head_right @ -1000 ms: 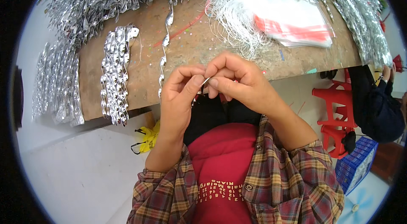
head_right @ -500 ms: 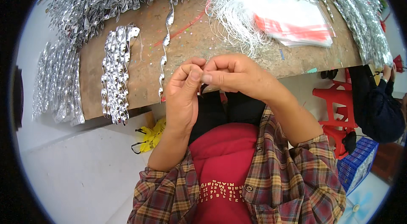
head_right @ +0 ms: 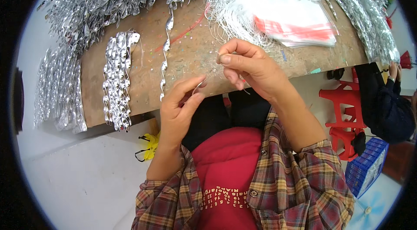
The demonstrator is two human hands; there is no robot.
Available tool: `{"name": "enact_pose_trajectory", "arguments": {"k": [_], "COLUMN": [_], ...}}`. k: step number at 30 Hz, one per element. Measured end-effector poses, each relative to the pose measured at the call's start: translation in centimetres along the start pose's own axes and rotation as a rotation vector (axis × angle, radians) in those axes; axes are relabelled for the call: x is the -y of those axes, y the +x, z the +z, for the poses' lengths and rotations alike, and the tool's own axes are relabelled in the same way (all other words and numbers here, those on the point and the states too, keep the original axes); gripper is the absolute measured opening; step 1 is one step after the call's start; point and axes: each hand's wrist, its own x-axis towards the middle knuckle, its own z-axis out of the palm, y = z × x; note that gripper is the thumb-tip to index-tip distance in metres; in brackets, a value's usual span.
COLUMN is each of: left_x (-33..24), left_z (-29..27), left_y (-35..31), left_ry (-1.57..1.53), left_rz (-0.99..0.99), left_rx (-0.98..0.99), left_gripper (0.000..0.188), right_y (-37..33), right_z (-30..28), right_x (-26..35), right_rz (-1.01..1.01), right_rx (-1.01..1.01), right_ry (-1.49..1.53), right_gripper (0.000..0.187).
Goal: The recorder is assembling silver tinsel garlands by threading small white plastic components onto a central wire or string on a workbench.
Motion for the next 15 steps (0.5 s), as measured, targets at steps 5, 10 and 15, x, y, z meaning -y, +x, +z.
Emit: {"name": "enact_pose_trajectory", "arguments": {"k": [5,10,15], "left_x": [1.0,2.2,3.1], "left_z": [-2.7,-4.0,-4.7], "left_y": [-2.8,-5.6,-6.8], "left_ry": [0.089,-0.218,-0.291], "left_rz": [-0.148,-0.367,-0.503], "left_rx": [0.044,0.032,0.086], "left_gripper": [0.033,0.035,0.033], "right_y": [0.3,0.6,0.9], "right_z": [-0.3,-0.2,-0.2], "right_x": [-1.0,-1.7,-2.5], "right_rz": [0.039,0.1,0.116], "right_rx": [-0.031,-0.003,0.032], "right_ry": [-0.032,0.0,0.051], "right_gripper": [0.01,0.01,0.011]}}
